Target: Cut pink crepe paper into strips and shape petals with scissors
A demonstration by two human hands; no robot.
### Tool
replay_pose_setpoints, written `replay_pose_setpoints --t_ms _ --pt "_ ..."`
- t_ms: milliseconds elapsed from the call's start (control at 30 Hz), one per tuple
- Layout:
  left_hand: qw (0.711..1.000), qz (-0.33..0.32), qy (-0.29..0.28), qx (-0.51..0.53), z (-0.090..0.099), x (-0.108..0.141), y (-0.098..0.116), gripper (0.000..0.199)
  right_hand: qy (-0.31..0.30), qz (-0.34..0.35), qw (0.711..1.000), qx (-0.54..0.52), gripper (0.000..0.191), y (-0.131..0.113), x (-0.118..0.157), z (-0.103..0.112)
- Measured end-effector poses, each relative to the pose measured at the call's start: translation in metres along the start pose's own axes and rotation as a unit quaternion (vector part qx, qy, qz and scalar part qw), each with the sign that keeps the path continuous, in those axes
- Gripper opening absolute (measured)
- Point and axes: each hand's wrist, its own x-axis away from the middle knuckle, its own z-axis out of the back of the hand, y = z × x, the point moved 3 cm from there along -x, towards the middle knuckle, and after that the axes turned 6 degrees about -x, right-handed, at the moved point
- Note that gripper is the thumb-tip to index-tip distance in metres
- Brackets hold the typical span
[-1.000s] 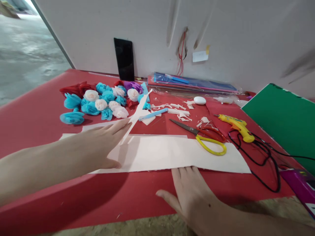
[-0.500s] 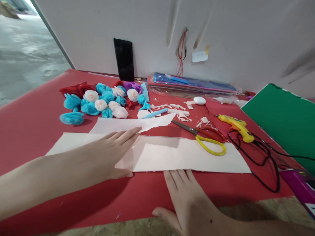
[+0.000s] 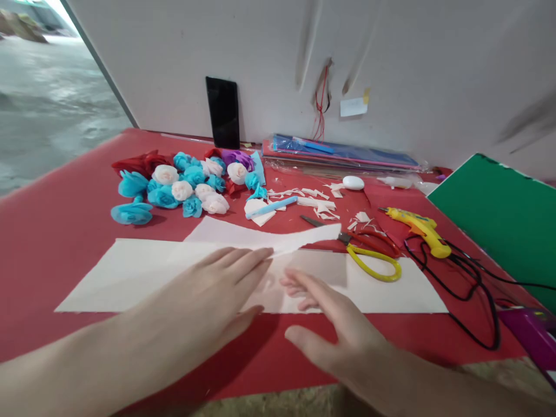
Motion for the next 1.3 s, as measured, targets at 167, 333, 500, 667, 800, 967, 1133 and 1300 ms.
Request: replay_pose_setpoints --t_ms 167,333,500,667,800,967,1133,1300 --pt "0.992 -0.107 -0.056 0.042 0.006 0.000 0.028 0.053 -0.109 -0.216 0.918 -0.314 0.042 0.015 -0.017 -0.005" --pt "0.981 -0.112 -0.077 0.138 0.021 -0.008 0.023 0.041 -0.058 -0.278 0.914 -0.291 0.053 0.030 -0.014 -0.014" --pt "0.971 0.084 0.003 0.223 0.016 -0.025 -0.018 0.040 -0.014 -0.220 0.956 -0.193 0.040 0.034 -0.010 -0.005" --pt "0.896 0.189 -0.127 0.382 0.008 -0.033 -0.034 0.044 -0.090 -0.137 0.963 -0.212 0.024 0.017 -0.018 0.013" --pt "0.857 0.194 -0.158 0.450 0.015 -0.035 -0.024 0.019 -0.082 -0.163 0.938 -0.295 0.024 0.021 -0.026 0.019" --pt "0.782 0.269 -0.110 0.552 0.015 -0.032 -0.018 0.019 -0.126 -0.254 0.869 -0.406 0.030 0.037 -0.029 0.005" --pt "0.766 0.265 -0.091 0.579 0.003 -0.029 -0.021 0.022 -0.077 -0.221 0.861 -0.452 0.017 0.041 -0.035 0.007" --pt "0.702 0.257 -0.083 0.659 -0.004 -0.029 -0.020 0.022 -0.113 -0.195 0.848 -0.480 0.020 0.037 -0.034 0.009"
